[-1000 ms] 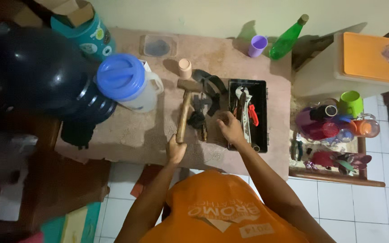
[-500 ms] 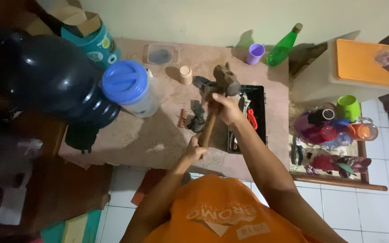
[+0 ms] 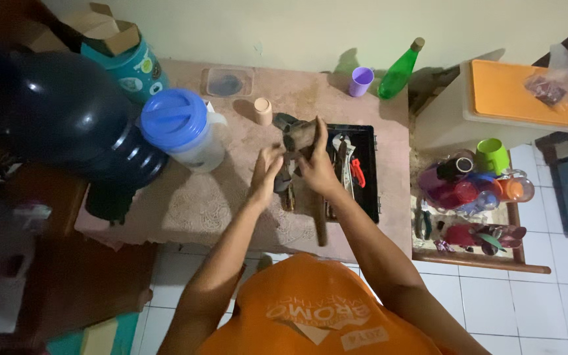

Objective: The person empties a toolbox and reorganizes its contents on a table. They handle pliers, wrenches, a hammer, and other small tools, placing them back into the toolbox in an orderly manner.

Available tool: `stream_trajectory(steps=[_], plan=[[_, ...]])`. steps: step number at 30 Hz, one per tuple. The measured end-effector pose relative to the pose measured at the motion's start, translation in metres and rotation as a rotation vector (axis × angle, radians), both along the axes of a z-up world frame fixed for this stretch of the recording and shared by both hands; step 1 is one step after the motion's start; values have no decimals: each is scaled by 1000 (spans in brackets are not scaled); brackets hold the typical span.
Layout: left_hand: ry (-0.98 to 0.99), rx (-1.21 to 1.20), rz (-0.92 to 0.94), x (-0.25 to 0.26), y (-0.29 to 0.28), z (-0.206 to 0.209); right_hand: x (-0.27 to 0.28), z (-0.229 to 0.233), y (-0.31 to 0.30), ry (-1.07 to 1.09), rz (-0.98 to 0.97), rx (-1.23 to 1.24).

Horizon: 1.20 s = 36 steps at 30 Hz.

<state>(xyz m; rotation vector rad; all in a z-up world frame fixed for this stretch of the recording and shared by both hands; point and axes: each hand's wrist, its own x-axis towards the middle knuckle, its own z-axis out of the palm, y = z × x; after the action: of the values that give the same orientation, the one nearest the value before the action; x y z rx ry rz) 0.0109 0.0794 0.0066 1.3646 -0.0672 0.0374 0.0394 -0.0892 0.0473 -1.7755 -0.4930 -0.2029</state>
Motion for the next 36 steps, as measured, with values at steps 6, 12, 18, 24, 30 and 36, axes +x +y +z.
stream_trajectory(steps=[6,12,18,24,30,36], plan=[[-29,328,102,16,-6,43,-22,-4,9,112,76,-139],[111,-85,82,8,4,39,-35,0,5,180,225,231],[-74,-304,-113,20,21,36,-39,-9,-8,766,345,297],[-330,158,-44,26,21,45,-41,-13,11,179,18,-62],[-130,-108,-19,-1,-2,61,-42,12,2,147,-92,-65],[81,-318,15,-13,-20,64,-43,15,6,127,-112,-65]])
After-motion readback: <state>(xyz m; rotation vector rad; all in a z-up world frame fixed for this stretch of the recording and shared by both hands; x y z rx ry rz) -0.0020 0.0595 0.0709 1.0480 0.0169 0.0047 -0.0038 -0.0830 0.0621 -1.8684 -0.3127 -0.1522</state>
